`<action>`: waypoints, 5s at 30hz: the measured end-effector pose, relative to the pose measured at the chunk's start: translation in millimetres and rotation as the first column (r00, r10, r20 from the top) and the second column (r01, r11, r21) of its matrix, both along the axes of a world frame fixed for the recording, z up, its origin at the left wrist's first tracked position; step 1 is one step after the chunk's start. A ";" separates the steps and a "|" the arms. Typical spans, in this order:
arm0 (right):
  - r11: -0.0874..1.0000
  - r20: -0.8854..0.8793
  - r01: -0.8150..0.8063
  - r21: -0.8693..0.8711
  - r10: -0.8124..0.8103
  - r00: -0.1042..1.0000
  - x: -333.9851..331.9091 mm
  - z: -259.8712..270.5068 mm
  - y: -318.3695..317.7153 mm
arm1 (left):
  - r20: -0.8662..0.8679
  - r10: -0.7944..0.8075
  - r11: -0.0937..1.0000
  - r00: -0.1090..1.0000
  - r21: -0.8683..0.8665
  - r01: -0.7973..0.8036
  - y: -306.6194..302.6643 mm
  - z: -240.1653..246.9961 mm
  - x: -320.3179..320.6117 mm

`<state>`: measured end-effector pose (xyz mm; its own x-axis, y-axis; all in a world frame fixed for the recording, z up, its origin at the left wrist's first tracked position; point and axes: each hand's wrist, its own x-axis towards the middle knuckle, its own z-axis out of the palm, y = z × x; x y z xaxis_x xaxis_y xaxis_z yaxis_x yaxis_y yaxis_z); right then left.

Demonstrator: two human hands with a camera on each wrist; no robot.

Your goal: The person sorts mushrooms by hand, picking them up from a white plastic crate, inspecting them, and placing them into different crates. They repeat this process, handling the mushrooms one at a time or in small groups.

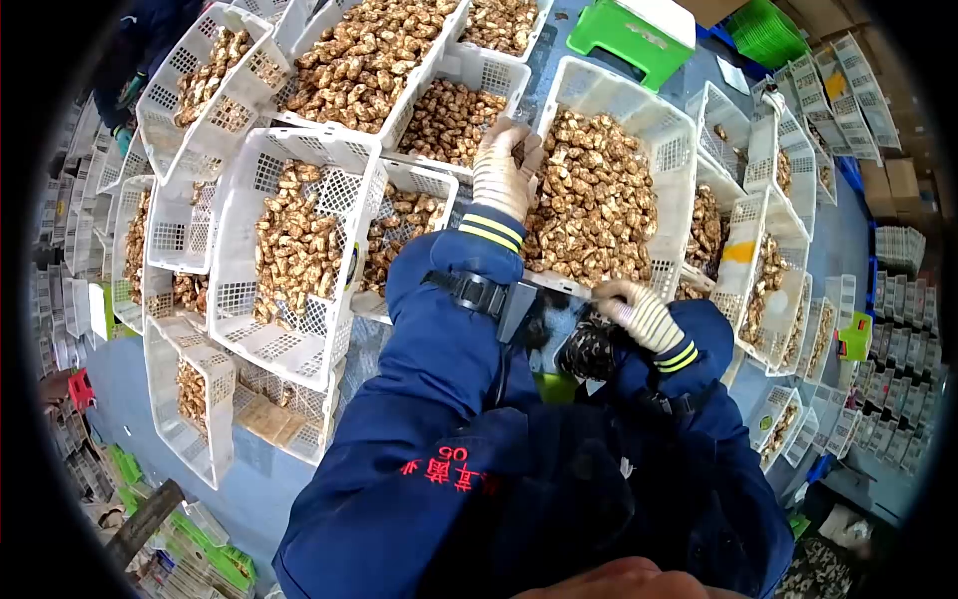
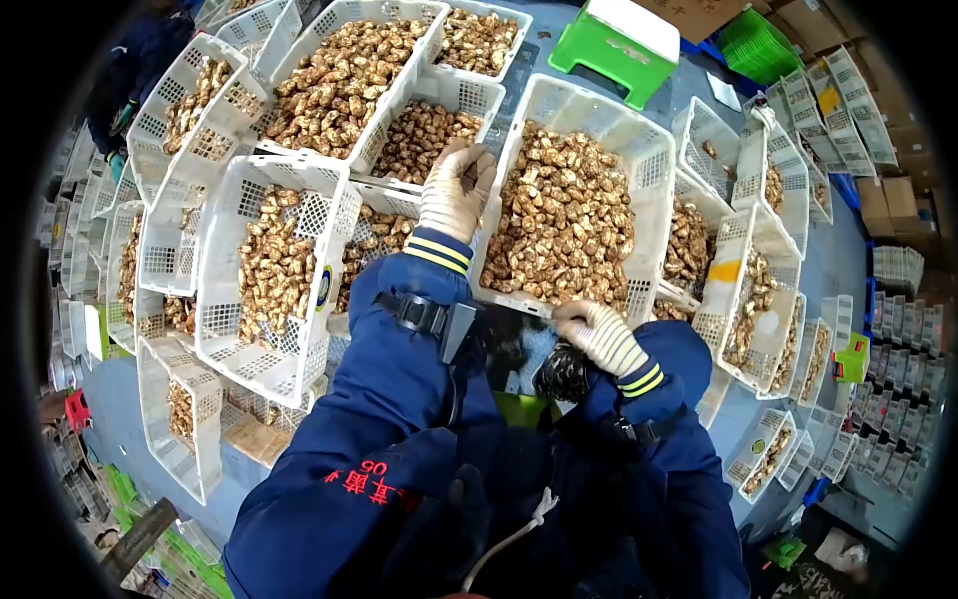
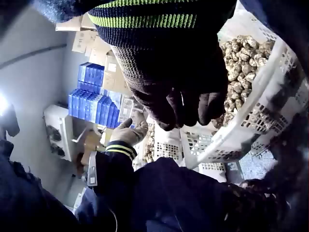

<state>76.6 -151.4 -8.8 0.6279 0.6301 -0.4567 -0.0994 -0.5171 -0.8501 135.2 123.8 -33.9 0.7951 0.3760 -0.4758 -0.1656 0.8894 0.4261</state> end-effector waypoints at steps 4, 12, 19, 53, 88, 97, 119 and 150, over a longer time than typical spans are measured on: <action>0.972 0.180 -0.180 -0.150 0.206 0.962 -18.7 -12.4 -13.6 | 0.010 0.008 1.000 1.000 -0.006 -0.008 0.0 -5.1 0.8; 0.966 0.257 -0.012 -0.257 0.080 0.963 -15.4 -22.0 -14.4 | -0.023 0.014 1.000 1.000 0.012 -0.013 -0.1 -3.3 -2.4; 0.981 0.027 -0.057 -0.186 0.063 0.998 -19.1 -29.6 -14.4 | -0.016 -0.018 1.000 1.000 0.024 0.018 -0.3 -1.9 0.6; 0.600 0.415 0.085 -0.795 0.438 0.797 144.5 -148.1 29.3 | -0.001 -0.037 0.998 0.999 0.051 0.037 -2.9 -1.6 2.2; 0.784 0.619 0.160 -0.599 0.327 0.714 162.8 -158.1 83.2 | 0.026 -0.082 0.994 0.996 0.077 0.080 -9.1 -0.8 2.5; 0.645 -0.485 0.748 0.156 -0.609 0.627 165.3 -116.4 20.1 | 0.036 -0.092 0.995 0.995 0.042 0.091 -8.8 0.7 3.4; 0.810 -0.319 0.573 0.127 -0.513 0.797 168.1 -129.1 53.5 | -0.033 -0.169 0.979 0.985 0.113 0.171 -13.6 -11.9 7.8; 0.925 0.544 0.271 -0.266 -0.089 0.834 173.6 -141.9 52.2 | 0.095 -0.054 0.994 0.994 -0.091 0.063 10.6 21.4 13.9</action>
